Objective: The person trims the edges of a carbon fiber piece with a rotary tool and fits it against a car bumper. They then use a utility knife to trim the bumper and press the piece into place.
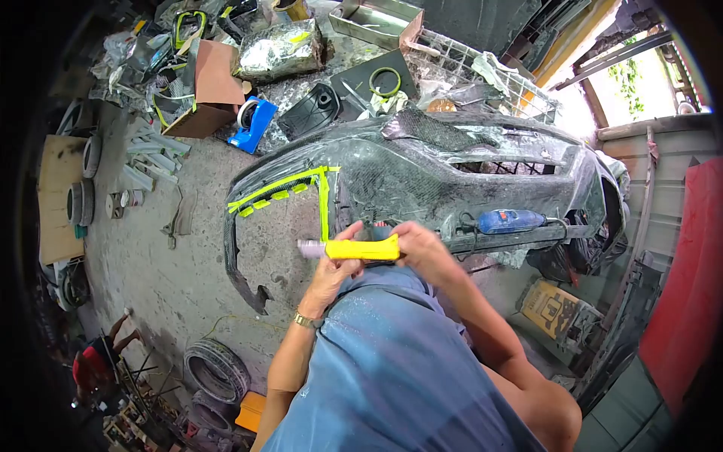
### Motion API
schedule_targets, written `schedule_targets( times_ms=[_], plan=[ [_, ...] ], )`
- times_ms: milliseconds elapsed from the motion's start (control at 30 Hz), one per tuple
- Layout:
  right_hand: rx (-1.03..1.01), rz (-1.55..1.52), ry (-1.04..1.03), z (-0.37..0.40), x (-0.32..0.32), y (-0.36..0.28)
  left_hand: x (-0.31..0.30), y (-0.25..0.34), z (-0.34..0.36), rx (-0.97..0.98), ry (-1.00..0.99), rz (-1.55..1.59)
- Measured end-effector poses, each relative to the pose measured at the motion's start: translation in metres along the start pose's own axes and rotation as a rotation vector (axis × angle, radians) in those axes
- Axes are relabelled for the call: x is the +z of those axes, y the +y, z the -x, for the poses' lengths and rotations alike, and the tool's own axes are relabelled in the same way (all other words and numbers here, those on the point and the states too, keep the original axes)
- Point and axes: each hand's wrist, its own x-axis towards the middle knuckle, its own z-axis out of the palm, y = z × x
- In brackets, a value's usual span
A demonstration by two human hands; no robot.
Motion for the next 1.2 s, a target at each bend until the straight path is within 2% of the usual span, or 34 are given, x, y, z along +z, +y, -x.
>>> schedule_targets(
  times_ms=[33,100,133,233,367,433,467,500,533,567,633,700,767,800,833,900,933,967,1000,1033,1100,1133,1200],
  plan=[
    [0.025,-0.028,-0.022,-0.001,0.005,0.013,-0.004,-0.008,0.000,0.003,-0.004,0.000],
    [0.047,0.176,-0.050,-0.001,0.006,0.026,-0.013,-0.025,0.008,-0.064,0.082,0.058],
    [0.049,0.181,-0.051,-0.001,0.006,0.025,-0.011,-0.027,0.012,-0.062,0.123,0.066],
    [0.110,0.162,-0.130,-0.001,0.003,0.025,-0.003,-0.016,0.023,-0.009,0.027,0.122],
    [0.180,0.263,-0.246,-0.013,-0.008,0.032,-0.008,-0.026,0.024,-0.002,0.054,0.048],
    [-0.191,0.840,-0.345,-0.011,0.022,-0.001,0.001,-0.027,0.016,0.032,0.114,-0.001],
    [-0.275,0.978,-0.374,-0.011,0.028,-0.003,0.005,-0.028,0.011,0.086,0.154,-0.047],
    [-0.275,0.983,-0.387,-0.015,0.034,-0.006,0.006,-0.028,0.009,0.138,0.193,-0.095],
    [-0.279,1.082,-0.342,-0.020,0.040,-0.010,0.000,-0.027,0.008,0.031,0.155,-0.244],
    [-0.284,1.183,-0.295,-0.025,0.045,-0.017,0.003,-0.025,0.008,0.041,0.163,-0.239],
    [-0.145,1.222,-0.288,-0.031,0.049,-0.041,0.015,-0.014,0.011,0.137,0.058,-0.080],
    [-0.122,1.158,-0.201,-0.042,0.044,-0.060,0.013,-0.010,0.021,0.162,0.061,-0.112],
    [-0.160,1.032,-0.219,-0.067,0.012,-0.062,0.004,-0.007,0.038,0.187,0.108,-0.386],
    [-0.146,1.262,-0.223,-0.073,0.011,-0.076,-0.004,-0.017,0.049,0.205,0.128,-0.334],
    [-0.242,1.351,-0.223,-0.077,0.013,-0.080,-0.010,-0.022,0.060,0.209,0.130,-0.331],
    [-0.258,1.382,-0.295,-0.092,0.023,-0.087,-0.021,-0.032,0.084,0.163,0.315,-0.120],
    [-0.225,1.462,-0.361,-0.100,0.028,-0.095,-0.029,-0.043,0.095,0.161,0.319,-0.114],
    [-0.194,1.539,-0.430,-0.111,0.032,-0.104,-0.039,-0.058,0.104,0.133,0.467,-0.130],
    [-0.457,1.561,-0.547,-0.136,0.010,-0.093,-0.051,-0.074,0.112,0.104,0.616,-0.148],
    [-0.481,1.607,-0.565,-0.144,0.018,-0.097,-0.064,-0.091,0.121,0.105,0.621,-0.147],
    [-0.360,1.725,-0.540,-0.155,0.033,-0.100,-0.090,-0.132,0.137,-0.004,0.848,-0.293],
    [-0.360,1.724,-0.545,-0.161,0.033,-0.099,-0.103,-0.152,0.148,-0.005,0.852,-0.292],
    [-0.304,1.825,-0.588,-0.176,0.031,-0.097,-0.123,-0.191,0.168,-0.143,0.917,-0.369]
  ],
)
